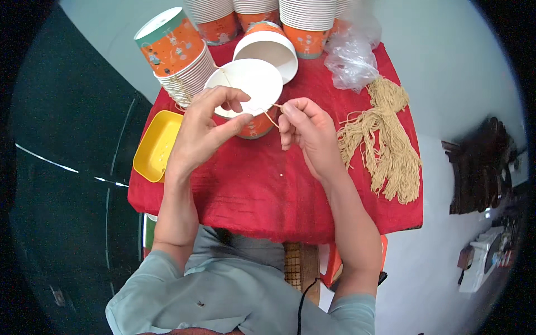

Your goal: Tying strings onto decorative paper cups as part of a manufacturing or packaging process.

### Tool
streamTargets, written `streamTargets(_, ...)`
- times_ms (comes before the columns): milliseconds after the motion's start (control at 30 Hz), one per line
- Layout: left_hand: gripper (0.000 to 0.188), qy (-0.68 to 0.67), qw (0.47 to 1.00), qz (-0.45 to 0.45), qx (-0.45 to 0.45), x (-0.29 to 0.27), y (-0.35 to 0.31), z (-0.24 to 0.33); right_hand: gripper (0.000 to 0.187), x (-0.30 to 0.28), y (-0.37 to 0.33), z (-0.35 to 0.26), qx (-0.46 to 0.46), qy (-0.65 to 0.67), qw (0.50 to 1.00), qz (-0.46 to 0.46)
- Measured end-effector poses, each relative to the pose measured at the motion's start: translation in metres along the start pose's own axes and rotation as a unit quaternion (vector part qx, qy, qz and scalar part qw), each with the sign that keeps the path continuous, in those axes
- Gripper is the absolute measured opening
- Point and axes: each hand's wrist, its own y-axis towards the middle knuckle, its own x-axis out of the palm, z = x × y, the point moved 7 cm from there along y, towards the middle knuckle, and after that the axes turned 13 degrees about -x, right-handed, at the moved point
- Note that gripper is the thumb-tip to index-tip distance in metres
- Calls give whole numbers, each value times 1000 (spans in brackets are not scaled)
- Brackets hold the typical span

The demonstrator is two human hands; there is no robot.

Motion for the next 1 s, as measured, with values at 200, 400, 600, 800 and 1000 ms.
streamTargets(200,32,75,996,-54,-1,33,1,3,18,3,-2,0,3,-13,1000,9)
streamTargets(400,24,-20,999,36,-19,42,0,-10,16,6,-2,-10,-91,-75,993,19)
streamTargets(600,30,-363,922,3,-135,83,-22,-23,13,0,-5,-11,-181,-145,971,55)
streamTargets(800,41,-404,897,-27,-177,107,-34,-26,10,3,-11,-12,-242,-318,915,50)
streamTargets(1000,41,-449,872,-51,-187,108,-33,-35,10,10,-9,-17,-288,-383,877,36)
